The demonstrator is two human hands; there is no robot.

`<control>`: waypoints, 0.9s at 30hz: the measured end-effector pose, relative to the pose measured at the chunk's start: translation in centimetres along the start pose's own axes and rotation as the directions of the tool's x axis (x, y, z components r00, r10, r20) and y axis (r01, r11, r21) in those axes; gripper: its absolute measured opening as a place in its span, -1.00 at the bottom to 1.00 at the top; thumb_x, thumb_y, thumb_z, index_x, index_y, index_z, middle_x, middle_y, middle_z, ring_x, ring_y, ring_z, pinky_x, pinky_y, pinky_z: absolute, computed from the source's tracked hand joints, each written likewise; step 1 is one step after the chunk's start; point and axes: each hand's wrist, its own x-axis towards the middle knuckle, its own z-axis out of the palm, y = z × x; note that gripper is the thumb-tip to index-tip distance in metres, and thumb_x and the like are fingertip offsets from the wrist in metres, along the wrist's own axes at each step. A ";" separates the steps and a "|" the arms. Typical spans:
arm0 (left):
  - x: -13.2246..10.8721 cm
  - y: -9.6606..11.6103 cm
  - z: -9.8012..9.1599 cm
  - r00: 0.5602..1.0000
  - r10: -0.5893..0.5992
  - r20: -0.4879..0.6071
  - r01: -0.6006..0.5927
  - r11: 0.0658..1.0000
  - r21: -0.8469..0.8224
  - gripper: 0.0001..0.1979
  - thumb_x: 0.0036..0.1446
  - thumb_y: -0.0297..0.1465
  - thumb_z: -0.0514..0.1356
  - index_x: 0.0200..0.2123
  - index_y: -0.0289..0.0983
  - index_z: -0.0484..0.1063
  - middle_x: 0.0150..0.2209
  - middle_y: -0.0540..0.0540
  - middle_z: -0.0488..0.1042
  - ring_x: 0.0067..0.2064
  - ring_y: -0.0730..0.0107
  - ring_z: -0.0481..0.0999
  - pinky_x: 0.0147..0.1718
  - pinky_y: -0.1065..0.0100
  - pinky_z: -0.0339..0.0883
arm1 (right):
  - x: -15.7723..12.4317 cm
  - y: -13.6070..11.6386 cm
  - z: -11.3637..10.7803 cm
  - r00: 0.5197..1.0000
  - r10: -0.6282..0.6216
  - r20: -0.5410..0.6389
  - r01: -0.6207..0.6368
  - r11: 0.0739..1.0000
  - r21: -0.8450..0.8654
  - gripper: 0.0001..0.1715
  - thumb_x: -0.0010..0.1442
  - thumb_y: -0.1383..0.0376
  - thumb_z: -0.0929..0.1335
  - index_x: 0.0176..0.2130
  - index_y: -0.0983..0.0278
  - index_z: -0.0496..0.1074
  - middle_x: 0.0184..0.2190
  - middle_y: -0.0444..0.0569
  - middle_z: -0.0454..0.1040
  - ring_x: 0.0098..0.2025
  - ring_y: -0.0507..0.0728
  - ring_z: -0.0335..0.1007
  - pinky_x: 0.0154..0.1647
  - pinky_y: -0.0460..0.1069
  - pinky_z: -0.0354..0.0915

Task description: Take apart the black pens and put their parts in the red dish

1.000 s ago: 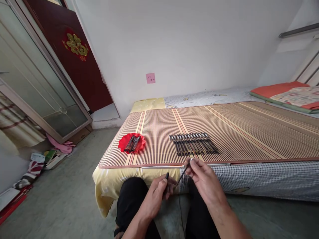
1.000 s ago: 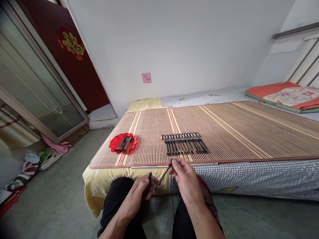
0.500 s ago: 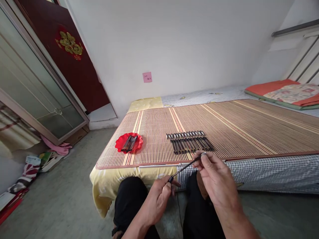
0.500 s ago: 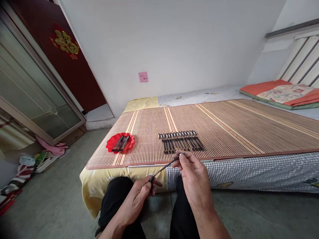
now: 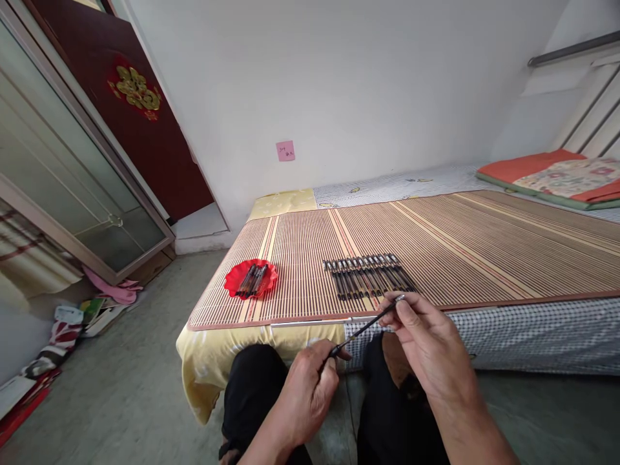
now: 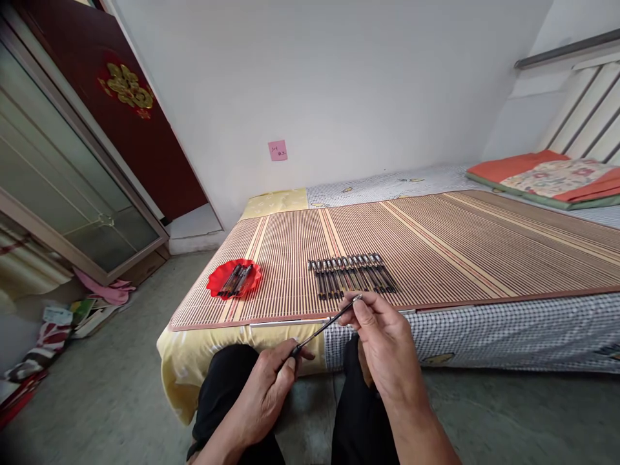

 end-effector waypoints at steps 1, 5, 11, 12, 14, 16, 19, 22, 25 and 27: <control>0.0 0.0 0.0 1.000 -0.006 -0.008 0.006 1.000 -0.003 -0.68 0.40 -0.42 -0.03 -0.11 -0.22 0.55 -0.24 -0.06 0.53 -0.18 0.24 0.48 -0.15 0.34 0.27 | -0.1 -0.1 -0.2 1.000 -0.020 0.018 0.020 0.999 -0.034 -0.72 0.22 0.09 0.53 -0.17 0.21 0.60 -0.22 -0.01 0.60 -0.35 0.05 0.48 -0.25 -0.01 0.47; -0.1 0.1 0.2 1.000 -0.015 -0.017 0.015 1.000 0.000 -0.68 0.38 -0.44 -0.02 -0.10 -0.24 0.55 -0.22 -0.09 0.55 -0.15 0.21 0.50 -0.13 0.32 0.29 | -0.6 -1.0 -0.8 0.990 -0.080 0.117 0.100 0.978 -0.182 -0.70 0.30 0.08 0.48 -0.08 0.21 0.60 -0.25 -0.01 0.61 -0.31 0.09 0.52 -0.17 0.01 0.47; 0.1 1.2 0.7 1.000 0.010 0.014 -0.009 0.996 -0.086 -0.69 0.36 -0.40 0.02 -0.13 -0.27 0.58 -0.35 -0.05 0.45 -0.26 0.29 0.40 -0.21 0.34 0.23 | -1.0 -1.1 0.4 0.984 -0.012 0.177 0.054 0.971 -0.232 -0.73 0.33 0.10 0.44 -0.07 0.19 0.61 -0.30 -0.04 0.61 -0.34 0.07 0.52 -0.25 -0.05 0.47; 0.2 1.2 0.9 1.000 -0.002 0.030 0.007 0.987 -0.157 -0.67 0.36 -0.37 0.01 -0.17 -0.28 0.59 -0.40 -0.04 0.42 -0.31 0.32 0.36 -0.25 0.35 0.21 | -1.2 -0.9 0.7 0.975 0.020 0.220 0.036 0.969 -0.245 -0.72 0.34 0.09 0.44 -0.06 0.18 0.62 -0.29 -0.03 0.62 -0.34 0.08 0.53 -0.26 -0.05 0.47; 0.4 0.8 1.6 0.996 -0.049 0.079 0.075 0.926 -0.369 -0.63 0.36 -0.31 0.01 -0.26 -0.32 0.59 -0.47 -0.03 0.36 -0.41 0.38 0.28 -0.38 0.38 0.15 | -1.5 -0.7 1.1 0.931 0.094 0.353 0.023 0.949 -0.313 -0.69 0.33 0.08 0.43 -0.04 0.18 0.63 -0.19 0.01 0.64 -0.28 0.11 0.55 -0.23 -0.03 0.48; 0.6 0.4 2.1 0.989 -0.104 0.106 0.147 0.796 -0.587 -0.60 0.34 -0.24 0.03 -0.33 -0.35 0.57 -0.50 -0.03 0.35 -0.49 0.44 0.20 -0.48 0.40 0.06 | -1.5 -0.6 1.2 0.878 0.156 0.453 0.046 0.913 -0.404 -0.65 0.32 0.06 0.43 0.00 0.18 0.63 -0.04 0.06 0.62 -0.14 0.17 0.57 -0.10 0.02 0.48; 1.0 0.2 2.3 0.985 -0.168 0.046 0.146 0.649 -0.747 -0.60 0.29 -0.18 0.10 -0.33 -0.38 0.57 -0.54 -0.02 0.32 -0.53 0.48 0.15 -0.53 0.40 0.00 | -1.3 -0.6 0.9 0.859 0.212 0.466 0.028 0.890 -0.455 -0.57 0.36 0.03 0.39 0.10 0.17 0.57 0.03 0.07 0.58 0.01 0.23 0.52 0.08 0.07 0.41; 1.6 0.3 1.7 0.969 -0.211 -0.131 0.037 0.644 -0.764 -0.63 0.26 -0.19 0.15 -0.28 -0.38 0.60 -0.52 -0.02 0.34 -0.48 0.45 0.20 -0.48 0.41 0.08 | -1.4 -0.1 0.9 0.805 0.328 0.495 -0.062 0.876 -0.479 -0.63 0.37 0.04 0.37 0.01 0.18 0.59 -0.20 -0.01 0.61 -0.15 0.18 0.52 -0.10 0.02 0.41; 2.2 0.4 0.9 0.916 -0.249 -0.314 -0.060 0.690 -0.721 -0.66 0.28 -0.23 0.14 -0.21 -0.37 0.61 -0.45 -0.04 0.38 -0.42 0.43 0.26 -0.41 0.41 0.15 | -2.7 1.2 2.0 0.700 0.440 0.563 -0.132 0.854 -0.503 -0.78 0.29 0.12 0.43 -0.20 0.20 0.60 -0.39 -0.10 0.53 -0.34 0.11 0.41 -0.29 -0.04 0.32; 2.4 0.4 0.5 0.897 -0.254 -0.361 -0.077 0.715 -0.695 -0.65 0.30 -0.24 0.13 -0.17 -0.37 0.62 -0.43 -0.05 0.39 -0.41 0.44 0.27 -0.41 0.42 0.17 | -3.8 2.4 3.0 0.643 0.452 0.619 -0.195 0.878 -0.438 -0.78 0.25 0.12 0.45 -0.25 0.23 0.57 -0.43 -0.12 0.49 -0.38 0.08 0.38 -0.32 -0.05 0.29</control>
